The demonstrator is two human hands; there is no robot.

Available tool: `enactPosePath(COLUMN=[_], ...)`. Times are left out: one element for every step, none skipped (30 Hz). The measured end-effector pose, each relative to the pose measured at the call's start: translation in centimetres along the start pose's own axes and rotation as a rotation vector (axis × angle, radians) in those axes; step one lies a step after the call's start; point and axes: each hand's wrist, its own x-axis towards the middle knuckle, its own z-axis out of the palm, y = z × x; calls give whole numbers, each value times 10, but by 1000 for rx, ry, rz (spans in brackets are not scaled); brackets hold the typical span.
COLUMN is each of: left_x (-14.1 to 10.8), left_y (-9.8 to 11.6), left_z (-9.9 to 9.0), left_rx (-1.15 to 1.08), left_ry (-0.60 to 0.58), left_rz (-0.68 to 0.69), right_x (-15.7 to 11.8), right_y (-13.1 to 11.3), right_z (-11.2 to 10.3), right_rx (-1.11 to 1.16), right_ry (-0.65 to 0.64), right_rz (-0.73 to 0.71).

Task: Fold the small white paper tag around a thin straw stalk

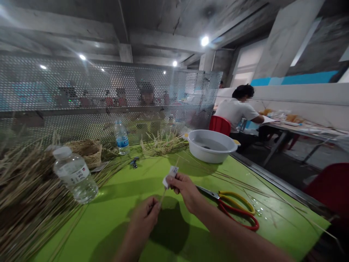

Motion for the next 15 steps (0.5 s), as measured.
enactPosePath(left_x=[0,-1,-2,-3,-3,-4,-4,-4,-4,-4,-4,-4,-4,-5,-5], left_y=[1,1,2,3,4,5,6,7,7,7,6,6,5,5,5], left_z=[0,0,0,0,-1,-1,-1,-1,-1,0,0,1,2,3,4], left_rx=[-1,-3,-11,-19,-25,-29,-34,-43,-56,-71,-89,-104,-112,-117,-120], left_ry=[-12,-35,-48,-62,-76,-85,-86,-84,-82,-83,-78,-73,-64,-54,-42], left_rz=[25,35,25,9,-1,-1,3,4,2,-8,-22,-35,-44,-47,-50], right_x=[2,4,5,5,4,2,-1,-3,-5,-6,-7,-7,-7,-7,-8], right_y=[-1,-3,-4,-4,-4,-3,-1,1,2,4,4,4,4,3,3], right_z=[-2,-4,-5,-5,-4,-2,0,2,4,5,5,5,5,5,6], right_rx=[25,60,89,102,95,73,36,11,-12,-30,-39,-34,-24,-11,3], right_ry=[62,114,141,145,127,91,36,-19,-62,-67,-39,4,42,54,39], right_rz=[-17,-36,-50,-52,-42,-25,-2,20,31,34,26,9,-7,-13,-6])
